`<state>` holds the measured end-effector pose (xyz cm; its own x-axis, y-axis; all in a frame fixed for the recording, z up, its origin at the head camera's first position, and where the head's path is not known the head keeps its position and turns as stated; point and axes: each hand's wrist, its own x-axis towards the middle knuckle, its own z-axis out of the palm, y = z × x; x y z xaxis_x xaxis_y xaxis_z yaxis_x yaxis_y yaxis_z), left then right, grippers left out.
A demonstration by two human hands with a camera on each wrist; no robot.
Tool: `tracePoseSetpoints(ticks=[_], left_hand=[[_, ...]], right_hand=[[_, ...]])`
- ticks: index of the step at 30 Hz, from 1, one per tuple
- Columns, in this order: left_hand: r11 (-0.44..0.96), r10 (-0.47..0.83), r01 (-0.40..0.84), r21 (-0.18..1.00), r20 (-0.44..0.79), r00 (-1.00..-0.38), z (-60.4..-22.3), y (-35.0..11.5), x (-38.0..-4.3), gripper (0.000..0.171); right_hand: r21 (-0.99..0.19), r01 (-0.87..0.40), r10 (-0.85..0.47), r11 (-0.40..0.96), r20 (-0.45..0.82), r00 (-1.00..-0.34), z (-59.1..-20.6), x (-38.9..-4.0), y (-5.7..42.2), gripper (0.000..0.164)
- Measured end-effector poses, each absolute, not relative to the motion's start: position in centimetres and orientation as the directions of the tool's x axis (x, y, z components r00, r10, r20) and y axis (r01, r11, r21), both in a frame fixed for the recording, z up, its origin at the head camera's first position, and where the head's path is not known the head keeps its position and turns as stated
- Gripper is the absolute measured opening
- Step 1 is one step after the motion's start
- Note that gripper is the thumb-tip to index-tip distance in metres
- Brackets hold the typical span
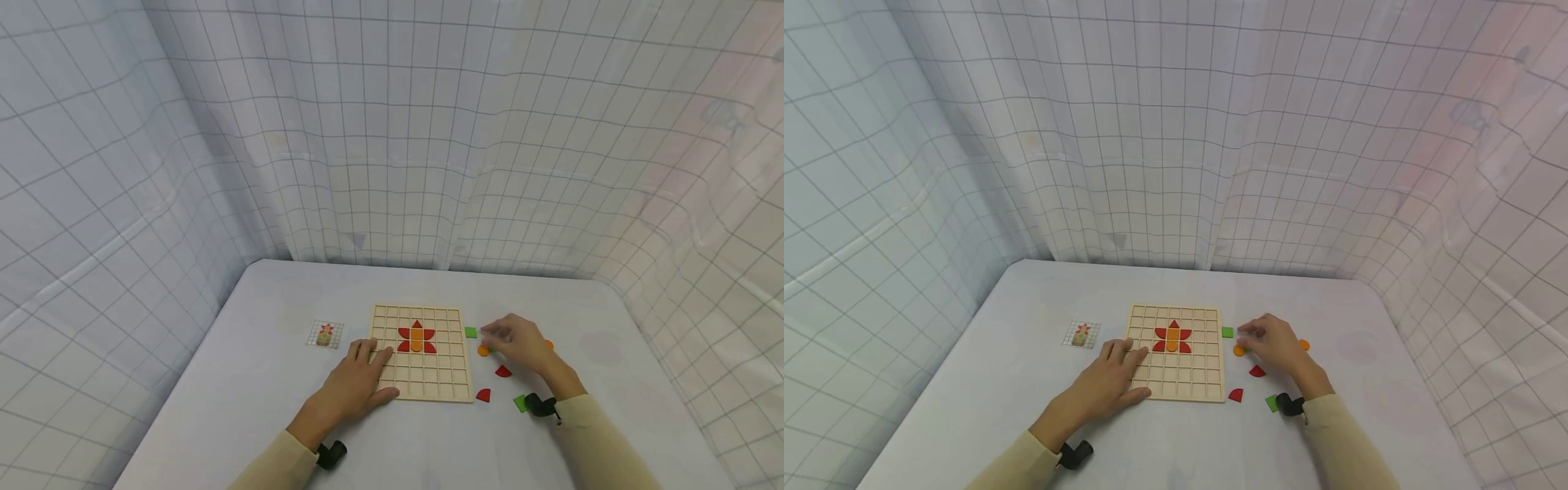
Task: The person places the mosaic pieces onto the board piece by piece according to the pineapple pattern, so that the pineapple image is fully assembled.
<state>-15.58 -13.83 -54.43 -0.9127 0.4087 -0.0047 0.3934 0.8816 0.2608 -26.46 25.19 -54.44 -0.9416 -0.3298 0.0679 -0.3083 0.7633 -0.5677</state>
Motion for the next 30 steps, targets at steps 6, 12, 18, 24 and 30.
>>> tracePoseSetpoints(ticks=[6, 12, 18, 24, 30], left_hand=[[0.879, 0.413, 0.396, 0.265, -0.007, -0.911, -54.2, -13.8, -15.6, 0.077], [0.873, 0.417, 0.398, 0.281, -0.006, -0.909, -53.7, -13.8, -15.3, 0.077], [0.872, 0.419, 0.402, 0.280, 0.000, -0.908, -53.7, -13.8, -15.3, 0.077], [0.871, 0.418, 0.402, 0.282, 0.002, -0.908, -53.7, -13.8, -15.3, 0.078], [0.866, 0.424, 0.414, 0.279, 0.026, -0.905, -54.1, -14.0, -15.4, 0.077]], right_hand=[[-0.575, -0.337, -0.369, 0.745, 0.065, -0.927, -54.9, -26.6, 26.0, 0.027], [-0.581, -0.311, -0.370, 0.752, 0.018, -0.929, -54.9, -26.6, 26.6, 0.026], [-0.588, -0.301, -0.381, 0.751, -0.012, -0.925, -54.7, -26.3, 27.1, 0.026], [-0.564, -0.322, -0.397, 0.760, -0.011, -0.918, -54.6, -26.4, 27.2, 0.028], [-0.551, -0.320, -0.387, 0.771, -0.005, -0.922, -54.6, -26.3, 26.8, 0.026]])
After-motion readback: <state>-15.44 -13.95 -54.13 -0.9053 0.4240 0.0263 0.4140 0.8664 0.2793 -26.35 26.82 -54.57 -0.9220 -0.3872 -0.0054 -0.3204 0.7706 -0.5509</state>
